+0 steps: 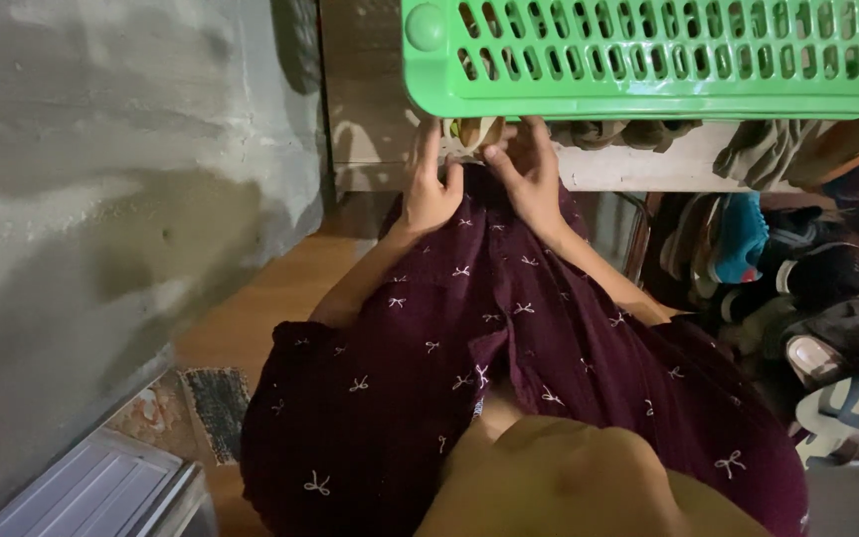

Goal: The person is cleaning various pairs of shoes and sandals using a cloth.

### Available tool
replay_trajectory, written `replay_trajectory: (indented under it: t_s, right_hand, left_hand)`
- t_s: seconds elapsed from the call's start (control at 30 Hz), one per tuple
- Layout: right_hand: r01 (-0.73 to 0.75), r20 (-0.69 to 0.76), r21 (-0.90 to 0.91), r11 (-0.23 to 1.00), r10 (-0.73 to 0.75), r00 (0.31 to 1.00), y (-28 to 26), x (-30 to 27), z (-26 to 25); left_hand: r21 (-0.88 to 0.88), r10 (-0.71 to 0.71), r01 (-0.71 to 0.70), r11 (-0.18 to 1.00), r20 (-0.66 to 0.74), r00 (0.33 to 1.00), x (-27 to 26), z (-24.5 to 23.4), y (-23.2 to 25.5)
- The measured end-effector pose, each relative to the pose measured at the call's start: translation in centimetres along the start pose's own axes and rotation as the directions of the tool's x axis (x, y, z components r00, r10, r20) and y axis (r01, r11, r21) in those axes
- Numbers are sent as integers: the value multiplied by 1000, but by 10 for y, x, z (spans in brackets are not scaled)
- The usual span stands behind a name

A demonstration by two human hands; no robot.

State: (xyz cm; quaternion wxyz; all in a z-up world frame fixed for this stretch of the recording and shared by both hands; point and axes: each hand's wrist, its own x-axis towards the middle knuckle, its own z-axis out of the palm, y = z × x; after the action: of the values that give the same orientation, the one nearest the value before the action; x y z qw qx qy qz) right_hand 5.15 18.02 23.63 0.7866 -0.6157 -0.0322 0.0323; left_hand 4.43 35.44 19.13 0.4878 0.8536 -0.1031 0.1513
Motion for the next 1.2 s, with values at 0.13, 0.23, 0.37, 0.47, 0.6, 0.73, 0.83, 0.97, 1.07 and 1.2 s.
replay_trajectory:
  t_s: [0.13,0.23,0.37,0.47,0.6,0.73,0.83,0.97,1.07,1.2]
  right_hand:
    - [-132,-75,-74,989,126,989,3,4,-2]
    - [-39,-82,-138,990,28,996,-3,5,0]
    - [94,-55,-374,923,-123,991,-17,5,3]
    - [35,-82,-372,927,-71,994,2,5,-3]
    - [140,-30,-412,900,-166,986,-9,12,2]
    - [71,-68,-296,953,-95,993,5,15,0]
    - [67,-60,-304,950,-89,994,-3,19,4]
    - [82,-37,-346,935,-101,994,1,20,0]
    - [75,-36,-339,938,-92,995,7,16,-3]
    - [130,-2,-287,949,-136,991,-7,10,2]
  left_hand:
    - [31,3,-4,1000,30,1000,-5,12,-17]
    - [-194,-53,71,978,99,994,-3,10,-17]
    - [-132,-14,27,991,101,995,6,-3,1]
    - [-116,-57,71,991,120,991,3,0,-3]
    - [-89,23,-18,996,57,998,11,-2,4]
    - [-141,-89,104,985,109,990,2,10,-13]
    - [-141,-172,193,971,151,974,2,10,-12]
    - [-107,-138,155,982,152,979,-2,13,-16]
    - [-111,-59,74,991,128,990,-4,13,-17]
    - [-141,-32,51,989,137,990,-13,18,-29]
